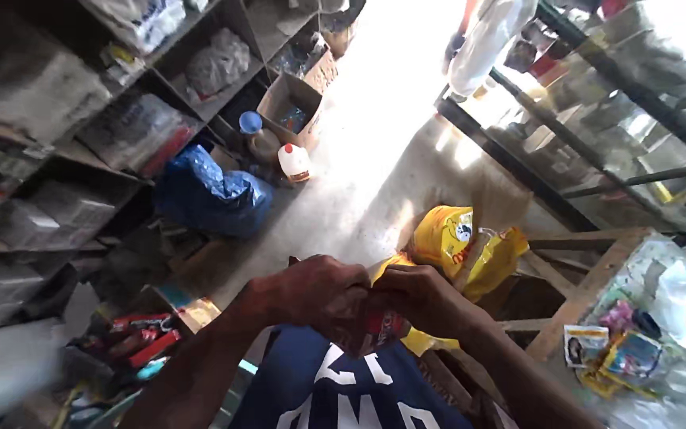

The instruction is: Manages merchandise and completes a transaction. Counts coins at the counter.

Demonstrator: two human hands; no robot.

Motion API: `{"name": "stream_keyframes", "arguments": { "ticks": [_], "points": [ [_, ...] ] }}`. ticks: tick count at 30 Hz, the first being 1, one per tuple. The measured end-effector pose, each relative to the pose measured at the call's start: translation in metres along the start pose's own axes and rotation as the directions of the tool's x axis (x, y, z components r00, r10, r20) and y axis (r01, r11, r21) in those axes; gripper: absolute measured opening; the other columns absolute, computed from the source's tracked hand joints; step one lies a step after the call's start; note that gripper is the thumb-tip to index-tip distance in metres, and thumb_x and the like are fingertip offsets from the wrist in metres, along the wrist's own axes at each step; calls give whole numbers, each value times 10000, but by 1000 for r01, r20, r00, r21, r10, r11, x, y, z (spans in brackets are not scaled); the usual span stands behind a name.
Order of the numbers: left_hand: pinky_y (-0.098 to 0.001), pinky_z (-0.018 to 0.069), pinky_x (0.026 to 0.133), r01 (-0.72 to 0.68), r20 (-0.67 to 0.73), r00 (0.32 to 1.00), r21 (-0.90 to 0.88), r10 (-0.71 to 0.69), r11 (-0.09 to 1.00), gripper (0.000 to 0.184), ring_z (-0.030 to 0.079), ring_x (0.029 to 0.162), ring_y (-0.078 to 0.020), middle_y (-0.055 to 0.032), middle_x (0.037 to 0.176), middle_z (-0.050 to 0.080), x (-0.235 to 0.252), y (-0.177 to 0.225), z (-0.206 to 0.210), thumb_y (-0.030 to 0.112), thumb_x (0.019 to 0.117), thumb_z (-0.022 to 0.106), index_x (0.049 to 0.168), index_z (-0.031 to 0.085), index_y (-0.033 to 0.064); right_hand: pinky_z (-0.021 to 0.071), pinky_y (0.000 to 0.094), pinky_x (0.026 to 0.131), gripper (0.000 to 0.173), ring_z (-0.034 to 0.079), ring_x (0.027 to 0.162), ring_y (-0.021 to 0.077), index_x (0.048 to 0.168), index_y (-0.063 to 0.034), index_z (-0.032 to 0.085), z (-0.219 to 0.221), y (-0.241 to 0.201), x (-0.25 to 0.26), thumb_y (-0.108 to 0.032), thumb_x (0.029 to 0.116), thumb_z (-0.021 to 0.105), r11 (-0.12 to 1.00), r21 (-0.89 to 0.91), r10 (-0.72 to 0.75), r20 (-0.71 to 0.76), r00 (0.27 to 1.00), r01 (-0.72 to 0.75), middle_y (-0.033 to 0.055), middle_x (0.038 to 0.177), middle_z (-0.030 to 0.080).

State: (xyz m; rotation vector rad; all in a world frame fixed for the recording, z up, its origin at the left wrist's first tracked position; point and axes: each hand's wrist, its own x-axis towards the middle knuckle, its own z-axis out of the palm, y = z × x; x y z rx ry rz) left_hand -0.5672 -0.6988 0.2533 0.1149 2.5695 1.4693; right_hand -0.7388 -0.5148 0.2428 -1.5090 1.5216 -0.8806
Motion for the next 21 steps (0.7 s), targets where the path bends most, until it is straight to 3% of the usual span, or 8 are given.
{"name": "stream_keyframes", "arguments": {
  "ticks": [4, 8, 12, 16, 19, 21],
  "points": [
    [-409, 573, 731, -41, 36, 999, 23, 40, 999, 251, 699, 769, -243, -155, 861, 712, 66, -31, -57, 157, 1054, 512, 1096, 682, -24, 558, 300, 752, 219, 675, 792, 117, 1050, -4, 713, -62, 25, 46, -172, 1028, 574, 993, 32, 117, 22, 993, -117, 90, 895, 716],
    [-376, 571, 708, -184, 37, 982, 12, 183, 983, 252, 688, 739, -209, -132, 841, 706, 132, -72, -115, 176, 1047, 529, 1053, 696, -12, 559, 365, 733, 242, 681, 774, 178, 1032, 16, 703, -116, 44, 92, -155, 1042, 532, 988, 3, 153, -77, 985, -153, 118, 861, 707],
    [-277, 552, 699, -389, -46, 921, -61, 387, 919, 232, 664, 732, -142, -115, 831, 701, 189, -96, -171, 131, 1040, 521, 1001, 697, -15, 526, 238, 655, 290, 623, 690, 74, 968, 2, 679, -158, 54, 124, -207, 1073, 507, 990, 118, 110, -286, 952, -79, 63, 779, 659],
    [-193, 522, 704, -445, -33, 893, -207, 448, 872, 223, 627, 729, -84, -118, 824, 683, 247, -107, -213, 108, 1042, 525, 1004, 684, -44, 519, 155, 623, 259, 593, 658, -16, 972, 25, 665, -189, 70, 146, -164, 1076, 521, 919, 392, 171, -471, 866, 32, 8, 771, 649],
    [-165, 510, 682, -431, 10, 894, -255, 448, 866, 218, 606, 706, -55, -109, 808, 668, 294, -116, -236, 111, 1048, 531, 1013, 674, -49, 516, 149, 613, 234, 586, 665, -36, 987, 0, 668, -225, 92, 155, -174, 1071, 536, 871, 490, 230, -475, 849, 38, -36, 785, 644],
    [-163, 505, 660, -407, 75, 894, -271, 441, 872, 217, 601, 683, -50, -104, 787, 662, 327, -119, -252, 117, 1050, 530, 1023, 670, -48, 530, 154, 650, 238, 604, 705, -38, 1038, 7, 681, -261, 108, 155, -210, 1053, 584, 865, 502, 227, -373, 899, -10, -28, 825, 670]
  ]
}}
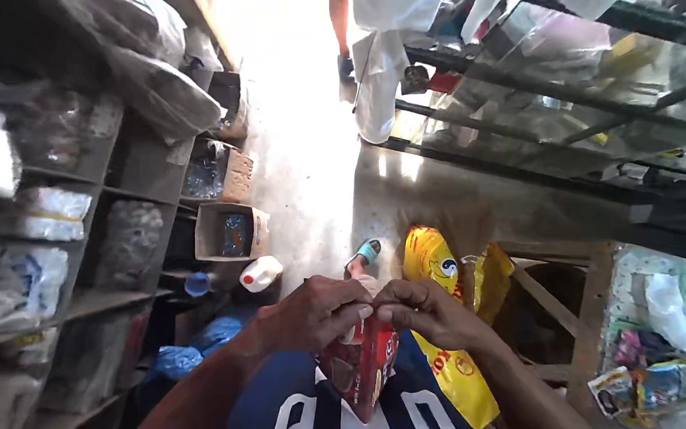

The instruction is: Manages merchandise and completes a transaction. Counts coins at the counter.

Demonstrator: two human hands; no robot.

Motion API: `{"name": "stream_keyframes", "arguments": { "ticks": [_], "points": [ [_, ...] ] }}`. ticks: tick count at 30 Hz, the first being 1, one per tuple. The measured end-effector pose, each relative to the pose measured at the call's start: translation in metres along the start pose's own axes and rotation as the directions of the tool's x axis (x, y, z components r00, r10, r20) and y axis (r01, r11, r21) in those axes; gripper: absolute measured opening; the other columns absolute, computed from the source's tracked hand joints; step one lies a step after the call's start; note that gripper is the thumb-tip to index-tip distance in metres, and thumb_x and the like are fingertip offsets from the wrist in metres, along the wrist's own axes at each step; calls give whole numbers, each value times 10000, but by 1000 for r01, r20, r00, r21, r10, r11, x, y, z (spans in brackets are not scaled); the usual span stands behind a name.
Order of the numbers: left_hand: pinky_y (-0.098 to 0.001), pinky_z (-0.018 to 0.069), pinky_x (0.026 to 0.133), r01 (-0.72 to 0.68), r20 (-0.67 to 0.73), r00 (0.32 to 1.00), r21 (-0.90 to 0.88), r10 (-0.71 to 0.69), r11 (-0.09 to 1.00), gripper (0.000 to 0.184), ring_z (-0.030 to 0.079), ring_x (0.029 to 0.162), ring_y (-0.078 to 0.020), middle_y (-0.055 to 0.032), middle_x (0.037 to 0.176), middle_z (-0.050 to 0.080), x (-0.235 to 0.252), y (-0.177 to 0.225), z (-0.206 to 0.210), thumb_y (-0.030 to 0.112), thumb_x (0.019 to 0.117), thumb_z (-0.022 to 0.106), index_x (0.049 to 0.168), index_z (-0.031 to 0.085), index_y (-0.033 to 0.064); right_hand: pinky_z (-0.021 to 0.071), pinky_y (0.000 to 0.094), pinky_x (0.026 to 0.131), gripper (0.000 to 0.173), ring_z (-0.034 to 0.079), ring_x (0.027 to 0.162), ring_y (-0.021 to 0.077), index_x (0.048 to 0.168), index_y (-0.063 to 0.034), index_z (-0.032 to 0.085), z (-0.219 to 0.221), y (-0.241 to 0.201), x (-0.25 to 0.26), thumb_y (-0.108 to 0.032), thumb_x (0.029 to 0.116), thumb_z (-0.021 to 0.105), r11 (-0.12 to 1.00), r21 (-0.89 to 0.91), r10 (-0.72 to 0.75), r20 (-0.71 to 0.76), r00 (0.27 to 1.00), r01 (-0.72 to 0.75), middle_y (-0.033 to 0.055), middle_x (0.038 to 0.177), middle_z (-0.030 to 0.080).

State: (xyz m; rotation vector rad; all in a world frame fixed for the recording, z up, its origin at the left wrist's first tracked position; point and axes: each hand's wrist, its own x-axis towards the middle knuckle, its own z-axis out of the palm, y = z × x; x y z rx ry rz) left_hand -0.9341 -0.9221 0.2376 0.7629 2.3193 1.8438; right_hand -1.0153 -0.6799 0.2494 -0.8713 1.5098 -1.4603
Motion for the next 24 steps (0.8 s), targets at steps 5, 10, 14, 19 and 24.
{"name": "stream_keyframes", "arguments": {
  "ticks": [5, 10, 14, 19, 24],
  "points": [
    [-234, 556, 663, 66, 165, 983, 71, -77, 995, 305, 668, 714, -89, -105, 822, 705, 70, -17, -50, 265, 1018, 629, 1115, 662, -22, 496, 125, 654, 204, 593, 694, -53, 993, 21, 725, -81, -15, 48, -160, 1019, 636, 992, -116, -23, 139, 990, 39, 11, 794, 694],
    [-250, 496, 590, 14, 147, 988, 146, -35, 989, 235, 592, 622, -117, -83, 723, 639, 130, -26, -77, 226, 1028, 599, 963, 671, 11, 490, 137, 654, 195, 595, 695, -32, 998, 24, 732, -144, -37, 82, -139, 1018, 626, 979, -171, -85, 136, 987, 107, 41, 811, 706],
    [-211, 526, 667, -77, 20, 997, 119, 75, 990, 226, 638, 698, -93, -90, 785, 687, 166, -38, -90, 183, 1040, 579, 977, 700, 3, 526, 136, 735, 209, 636, 796, -30, 1014, 40, 713, -183, -41, 98, -123, 1042, 584, 985, -62, -155, 87, 984, 160, 43, 887, 718],
    [-205, 519, 632, -16, 100, 995, 118, 4, 993, 220, 627, 669, -75, -80, 771, 684, 197, -62, -137, 196, 1032, 597, 995, 703, 7, 561, 182, 762, 236, 666, 840, -1, 1124, 3, 702, -224, -43, 123, -199, 1012, 656, 987, -150, 66, 102, 993, -50, 36, 967, 732],
    [-413, 549, 650, 263, 374, 865, 229, -334, 937, 381, 669, 699, -201, -103, 783, 681, 205, -85, -204, 402, 998, 635, 1060, 662, 27, 529, 231, 652, 261, 615, 683, 39, 1058, -39, 710, -245, -56, 140, -288, 996, 667, 891, -343, 313, -9, 950, -297, 30, 808, 681]
  ]
}}
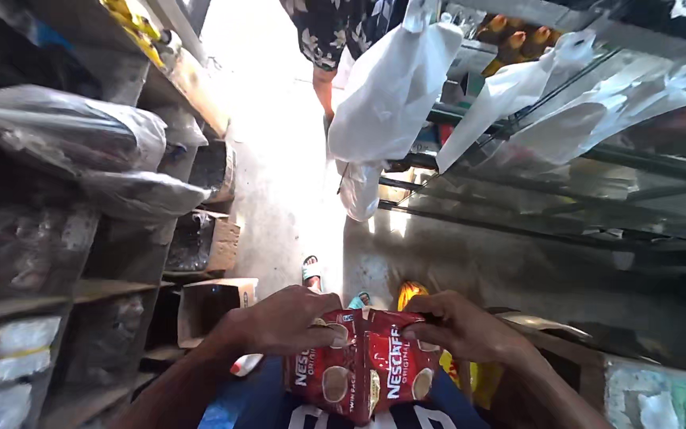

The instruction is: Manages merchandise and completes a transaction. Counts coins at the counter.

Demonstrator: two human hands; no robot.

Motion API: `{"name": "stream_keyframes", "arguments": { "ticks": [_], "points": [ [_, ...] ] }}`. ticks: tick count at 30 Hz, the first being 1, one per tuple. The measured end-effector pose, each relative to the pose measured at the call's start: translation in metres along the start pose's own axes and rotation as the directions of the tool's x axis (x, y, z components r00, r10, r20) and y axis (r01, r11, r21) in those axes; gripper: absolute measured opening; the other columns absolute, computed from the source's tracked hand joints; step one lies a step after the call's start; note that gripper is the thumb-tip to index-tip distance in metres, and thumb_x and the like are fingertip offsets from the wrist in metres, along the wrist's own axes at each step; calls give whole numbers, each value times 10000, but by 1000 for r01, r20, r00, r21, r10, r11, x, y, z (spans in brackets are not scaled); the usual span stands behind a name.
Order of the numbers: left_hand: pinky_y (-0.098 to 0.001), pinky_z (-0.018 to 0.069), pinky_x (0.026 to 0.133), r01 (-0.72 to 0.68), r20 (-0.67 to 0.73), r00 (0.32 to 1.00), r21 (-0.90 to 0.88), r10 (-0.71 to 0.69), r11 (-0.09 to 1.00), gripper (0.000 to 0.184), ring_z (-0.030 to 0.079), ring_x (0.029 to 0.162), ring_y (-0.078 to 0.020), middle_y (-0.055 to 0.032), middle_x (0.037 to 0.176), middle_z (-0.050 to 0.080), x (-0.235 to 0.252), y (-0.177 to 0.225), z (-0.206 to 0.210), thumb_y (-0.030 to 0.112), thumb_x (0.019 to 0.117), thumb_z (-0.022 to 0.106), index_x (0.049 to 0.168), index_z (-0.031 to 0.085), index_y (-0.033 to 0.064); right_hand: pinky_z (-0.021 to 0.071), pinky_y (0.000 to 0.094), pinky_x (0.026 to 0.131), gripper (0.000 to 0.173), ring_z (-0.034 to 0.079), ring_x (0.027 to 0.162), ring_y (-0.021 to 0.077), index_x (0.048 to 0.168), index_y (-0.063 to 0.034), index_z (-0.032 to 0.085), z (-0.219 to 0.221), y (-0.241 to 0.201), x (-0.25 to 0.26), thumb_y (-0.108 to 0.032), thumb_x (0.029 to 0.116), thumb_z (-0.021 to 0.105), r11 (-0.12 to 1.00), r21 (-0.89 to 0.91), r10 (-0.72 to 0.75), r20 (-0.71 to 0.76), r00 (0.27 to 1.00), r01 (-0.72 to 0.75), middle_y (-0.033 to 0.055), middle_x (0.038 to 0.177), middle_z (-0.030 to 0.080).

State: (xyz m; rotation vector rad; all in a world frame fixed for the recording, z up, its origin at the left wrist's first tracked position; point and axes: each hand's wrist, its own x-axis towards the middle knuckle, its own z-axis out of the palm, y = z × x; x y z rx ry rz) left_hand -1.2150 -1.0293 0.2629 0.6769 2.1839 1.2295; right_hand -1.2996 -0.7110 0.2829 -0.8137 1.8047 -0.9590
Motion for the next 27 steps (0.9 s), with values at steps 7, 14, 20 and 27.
{"name": "stream_keyframes", "arguments": {
  "ticks": [7, 14, 20, 27],
  "points": [
    [-351, 454, 454, -68, -342, 923, 312, 179, 948, 493, 556, 469, -186, -54, 544, 530, -7, -45, -40, 461, 1052, 495, 810, 630, 53, 473, 235, 511, 412, 569, 545, 54, 818, -57, 692, 42, -17, 56, -372, 1046, 557, 966, -257, -178, -621, 763, 17, 18, 623, 615],
    [-349, 435, 445, -92, -258, 951, 291, 171, 952, 488, 532, 453, -182, -54, 527, 507, -2, -67, -90, 433, 1053, 504, 781, 615, 45, 490, 231, 532, 418, 589, 558, 74, 790, -41, 677, 33, -9, 75, -350, 1047, 560, 953, -302, -186, -660, 728, -31, 47, 626, 624],
    [-399, 501, 563, 62, -101, 993, 77, -54, 995, 478, 601, 568, -204, -97, 622, 586, 13, -82, -106, 421, 1051, 530, 870, 650, -5, 564, 170, 660, 337, 653, 718, -10, 1058, -37, 699, 14, -6, 81, -349, 934, 728, 981, 195, 139, -632, 762, -18, -34, 837, 706],
    [-255, 467, 566, 182, -66, 978, -173, -196, 968, 425, 558, 576, -57, -15, 643, 580, 25, -101, -103, 408, 1041, 561, 876, 653, 28, 614, 349, 880, 590, 716, 1034, 144, 1375, -147, 626, 50, 24, 56, -364, 854, 798, 468, 719, 310, -678, 667, 514, 40, 1201, 724]
  ]
}}
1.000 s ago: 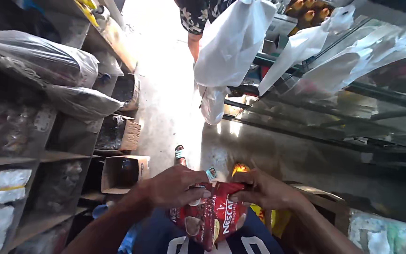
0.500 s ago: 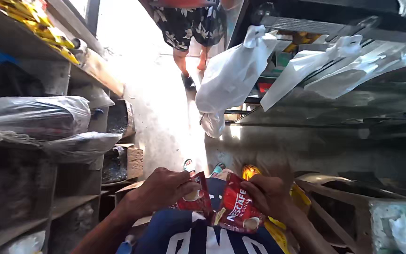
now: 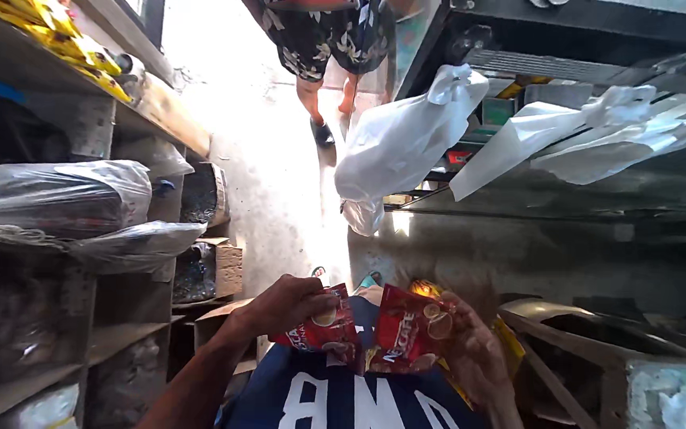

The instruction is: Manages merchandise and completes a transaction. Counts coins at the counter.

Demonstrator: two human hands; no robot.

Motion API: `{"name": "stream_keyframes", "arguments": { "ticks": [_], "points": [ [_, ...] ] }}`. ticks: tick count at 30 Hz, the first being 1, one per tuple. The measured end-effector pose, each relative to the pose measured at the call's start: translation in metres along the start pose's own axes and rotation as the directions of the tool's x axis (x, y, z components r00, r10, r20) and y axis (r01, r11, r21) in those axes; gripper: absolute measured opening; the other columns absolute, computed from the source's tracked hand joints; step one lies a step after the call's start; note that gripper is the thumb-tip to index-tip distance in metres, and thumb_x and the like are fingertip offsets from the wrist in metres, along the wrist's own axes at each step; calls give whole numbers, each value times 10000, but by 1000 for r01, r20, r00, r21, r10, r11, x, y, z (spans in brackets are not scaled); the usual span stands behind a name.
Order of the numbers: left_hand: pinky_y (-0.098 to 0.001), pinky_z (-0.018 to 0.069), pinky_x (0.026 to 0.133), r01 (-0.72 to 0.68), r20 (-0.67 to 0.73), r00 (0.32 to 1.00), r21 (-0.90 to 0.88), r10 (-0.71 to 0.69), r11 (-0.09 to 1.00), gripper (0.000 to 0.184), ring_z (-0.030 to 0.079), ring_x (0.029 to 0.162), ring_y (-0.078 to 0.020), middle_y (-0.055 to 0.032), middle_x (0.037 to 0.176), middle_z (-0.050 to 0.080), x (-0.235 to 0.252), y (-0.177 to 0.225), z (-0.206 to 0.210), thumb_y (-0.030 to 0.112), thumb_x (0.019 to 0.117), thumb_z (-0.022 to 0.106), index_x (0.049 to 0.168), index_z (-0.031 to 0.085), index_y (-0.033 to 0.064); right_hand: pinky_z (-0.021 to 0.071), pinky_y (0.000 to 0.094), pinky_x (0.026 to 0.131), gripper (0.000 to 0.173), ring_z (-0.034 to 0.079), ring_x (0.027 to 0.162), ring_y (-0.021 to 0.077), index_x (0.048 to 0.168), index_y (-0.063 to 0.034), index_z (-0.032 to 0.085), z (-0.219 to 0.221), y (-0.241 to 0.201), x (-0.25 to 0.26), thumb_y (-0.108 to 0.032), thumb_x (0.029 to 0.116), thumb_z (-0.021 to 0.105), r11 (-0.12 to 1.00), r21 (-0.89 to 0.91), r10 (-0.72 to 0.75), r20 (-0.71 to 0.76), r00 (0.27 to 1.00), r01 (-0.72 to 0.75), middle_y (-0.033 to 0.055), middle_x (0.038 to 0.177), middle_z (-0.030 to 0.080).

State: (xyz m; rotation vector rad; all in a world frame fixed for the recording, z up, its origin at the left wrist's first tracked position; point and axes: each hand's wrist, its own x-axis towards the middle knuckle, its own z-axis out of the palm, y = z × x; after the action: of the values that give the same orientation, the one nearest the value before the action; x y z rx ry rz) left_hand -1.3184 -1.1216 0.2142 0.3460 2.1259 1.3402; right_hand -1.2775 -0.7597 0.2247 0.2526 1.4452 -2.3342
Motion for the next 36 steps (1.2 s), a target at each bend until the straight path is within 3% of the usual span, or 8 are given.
{"name": "stream_keyframes", "arguments": {
  "ticks": [5, 11, 18, 23, 26, 30, 32, 36],
  "points": [
    [-252, 497, 625, 116, 59, 992, -79, -111, 990, 362, 584, 636, -39, 3, 721, 624, 16, 2, -5, 391, 1013, 616, 935, 676, 43, 642, 306, 749, 240, 746, 794, 112, 1057, -87, 732, 27, 3, 0, -192, 854, 806, 959, -239, 106, -192, 976, -151, 25, 911, 777],
    [-270, 602, 692, -103, -305, 941, -669, -146, 736, 750, 722, 804, -89, 0, 954, 767, 1, -69, 48, 765, 878, 549, 1172, 687, 89, 639, 297, 807, 221, 748, 859, 100, 1118, -84, 716, 20, -18, 11, -173, 918, 749, 953, -301, -20, -190, 982, -39, 8, 976, 777],
    [-363, 624, 800, -26, -162, 976, -754, -147, 656, 919, 745, 935, -186, -80, 1086, 763, 3, -88, 90, 767, 822, 633, 1331, 569, 4, 647, 317, 778, 233, 757, 817, 136, 1128, -6, 671, 15, -13, 10, -100, 915, 694, 962, -239, 45, -328, 944, -129, 66, 935, 776],
    [-291, 624, 727, 37, 12, 999, -547, -36, 836, 493, 722, 818, -97, -9, 1012, 746, -1, -52, 24, 205, 870, 791, 1286, 586, 38, 647, 301, 781, 204, 754, 823, 112, 1112, -40, 688, 39, -33, 22, -106, 919, 707, 959, -283, -59, -265, 962, -19, 42, 940, 779],
    [-238, 607, 735, -271, -280, 941, -283, 191, 920, 419, 698, 832, -36, 25, 1002, 735, -23, -13, -27, 282, 926, 746, 1274, 622, 83, 644, 275, 768, 207, 750, 825, 82, 1119, -125, 714, 60, -51, 16, -213, 933, 738, 957, -282, -132, -204, 970, 71, 0, 954, 781],
    [-309, 576, 925, -580, -675, 705, -373, 218, 724, 724, 702, 1065, -124, 18, 1217, 731, -23, 1, -25, 721, 922, 522, 1425, 538, 201, 638, 261, 768, 198, 745, 826, 69, 1110, -174, 745, 74, -40, 11, -276, 941, 735, 971, -205, -167, -205, 964, 124, -10, 956, 779],
    [-227, 577, 899, -549, -705, 701, -437, 108, 713, 475, 682, 1043, 2, 150, 1175, 729, -1, -4, 10, 607, 946, 587, 1296, 674, 298, 641, 293, 763, 193, 748, 810, 96, 1099, -143, 738, 70, -23, 18, -247, 937, 743, 980, -170, -142, -238, 961, 103, 15, 941, 779],
    [-237, 627, 769, -426, -714, 698, -467, -46, 775, 146, 724, 819, -20, 104, 907, 759, 28, 19, 37, 188, 988, 645, 1093, 699, 102, 640, 297, 754, 161, 742, 798, 100, 1094, -97, 706, 53, -8, 23, -167, 948, 708, 964, -251, -170, -332, 928, 87, 21, 925, 770]
  ]
}}
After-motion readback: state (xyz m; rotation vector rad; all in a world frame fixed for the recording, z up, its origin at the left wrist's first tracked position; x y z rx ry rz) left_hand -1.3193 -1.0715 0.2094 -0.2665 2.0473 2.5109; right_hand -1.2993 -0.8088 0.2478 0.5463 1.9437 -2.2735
